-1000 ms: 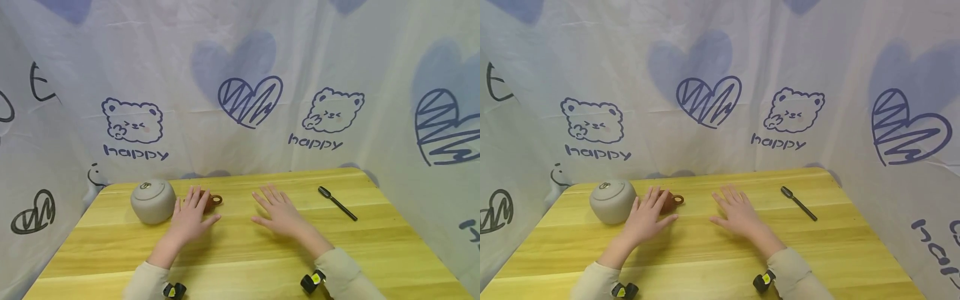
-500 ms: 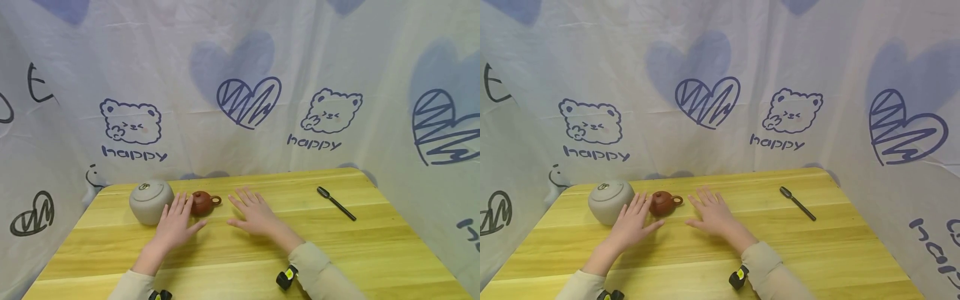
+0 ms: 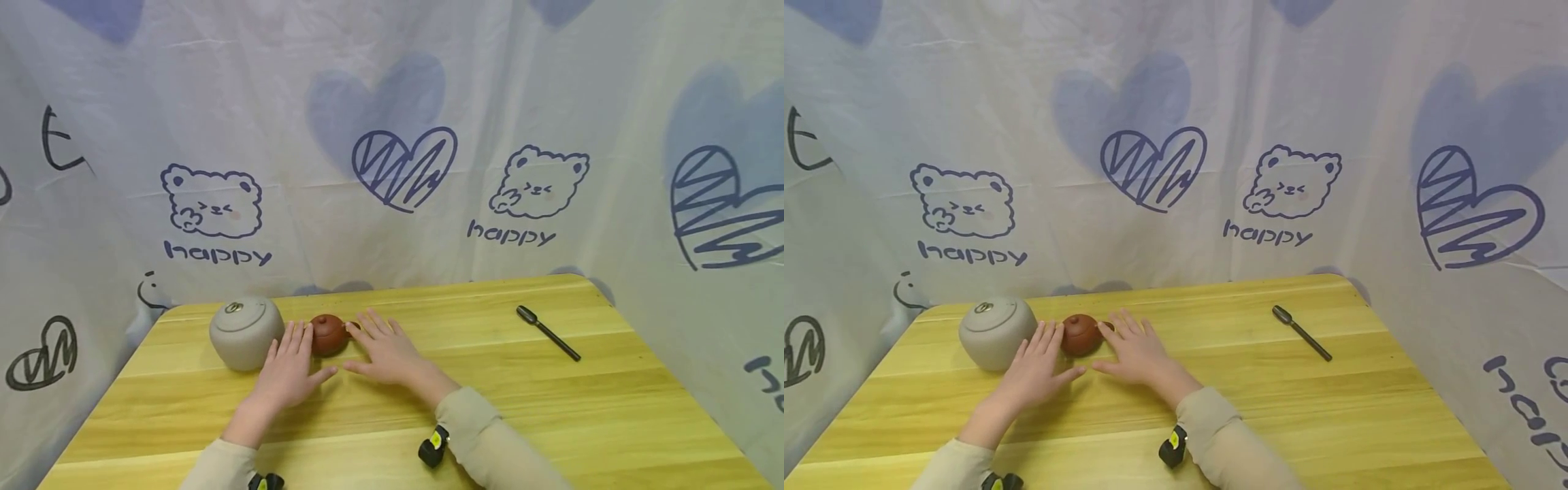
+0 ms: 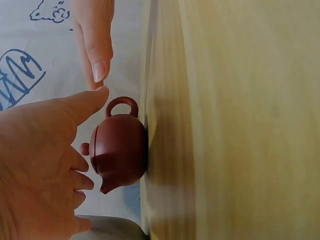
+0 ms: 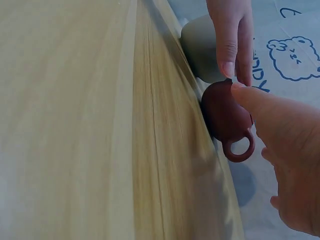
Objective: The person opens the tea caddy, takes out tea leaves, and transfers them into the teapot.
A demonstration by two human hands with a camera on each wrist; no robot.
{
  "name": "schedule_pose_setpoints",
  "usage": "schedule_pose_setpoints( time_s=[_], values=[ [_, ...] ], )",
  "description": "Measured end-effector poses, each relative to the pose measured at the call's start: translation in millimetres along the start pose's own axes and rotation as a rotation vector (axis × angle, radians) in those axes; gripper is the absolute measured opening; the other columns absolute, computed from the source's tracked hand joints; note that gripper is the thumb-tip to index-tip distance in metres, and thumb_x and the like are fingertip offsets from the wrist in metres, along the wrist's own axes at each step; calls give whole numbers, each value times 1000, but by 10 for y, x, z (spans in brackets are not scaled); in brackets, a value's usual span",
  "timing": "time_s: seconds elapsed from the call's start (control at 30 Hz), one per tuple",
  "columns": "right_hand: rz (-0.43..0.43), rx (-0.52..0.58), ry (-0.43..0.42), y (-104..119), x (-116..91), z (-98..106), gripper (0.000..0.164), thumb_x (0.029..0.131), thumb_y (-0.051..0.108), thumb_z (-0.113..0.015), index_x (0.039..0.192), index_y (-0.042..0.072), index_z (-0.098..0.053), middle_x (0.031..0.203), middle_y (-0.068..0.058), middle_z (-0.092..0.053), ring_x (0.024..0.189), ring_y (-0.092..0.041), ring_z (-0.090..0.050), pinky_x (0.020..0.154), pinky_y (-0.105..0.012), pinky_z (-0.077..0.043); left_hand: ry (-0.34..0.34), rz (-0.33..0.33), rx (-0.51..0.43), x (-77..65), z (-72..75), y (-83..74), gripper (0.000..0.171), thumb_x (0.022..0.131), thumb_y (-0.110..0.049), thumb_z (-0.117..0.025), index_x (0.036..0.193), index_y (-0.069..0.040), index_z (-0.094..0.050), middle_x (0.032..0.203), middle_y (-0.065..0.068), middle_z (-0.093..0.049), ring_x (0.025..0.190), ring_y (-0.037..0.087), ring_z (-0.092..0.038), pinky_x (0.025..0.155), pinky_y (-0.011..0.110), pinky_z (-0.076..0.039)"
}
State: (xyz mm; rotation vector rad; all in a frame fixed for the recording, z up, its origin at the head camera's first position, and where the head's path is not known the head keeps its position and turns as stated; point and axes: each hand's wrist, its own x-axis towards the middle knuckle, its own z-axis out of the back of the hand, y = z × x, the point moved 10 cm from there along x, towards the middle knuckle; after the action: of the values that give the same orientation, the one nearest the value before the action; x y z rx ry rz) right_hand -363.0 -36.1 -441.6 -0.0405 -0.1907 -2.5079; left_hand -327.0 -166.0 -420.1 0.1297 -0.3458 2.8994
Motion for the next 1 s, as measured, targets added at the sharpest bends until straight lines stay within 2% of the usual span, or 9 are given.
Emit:
schedule_pose_setpoints(
  time_s=[0.23,0.53,0.8,1.0],
  values=[
    [-5,-8,-15,4,81,-87,81,92,71,-37,157,23,-23,164,-4,-20,154,-26,-8,121,-55,-20,25,3,-20,35,-67,27,96,91,-54,-60,151,9,-21,159,29,-18,149,45,-12,117,66,-16],
    [-16,7,-21,8,122,-96,82,92,70,-39,157,23,-22,163,-4,-22,154,-25,-10,121,-55,-21,33,-20,12,38,-55,25,95,89,-52,-63,151,8,-23,157,30,-21,148,46,-14,115,67,-18],
    [-20,1,-28,2,77,-79,80,93,69,-40,157,23,-23,163,-5,-23,154,-26,-10,121,-55,-21,51,-34,12,31,-38,-10,94,89,-51,-64,151,6,-24,157,28,-25,148,44,-17,116,67,-16],
    [-35,30,-32,-45,-25,-39,80,93,68,-43,156,22,-25,162,-6,-27,154,-26,-11,120,-55,-22,79,-43,26,22,-39,-98,91,89,-50,-65,151,4,-26,158,26,-25,149,43,-18,117,66,-15]
  ],
)
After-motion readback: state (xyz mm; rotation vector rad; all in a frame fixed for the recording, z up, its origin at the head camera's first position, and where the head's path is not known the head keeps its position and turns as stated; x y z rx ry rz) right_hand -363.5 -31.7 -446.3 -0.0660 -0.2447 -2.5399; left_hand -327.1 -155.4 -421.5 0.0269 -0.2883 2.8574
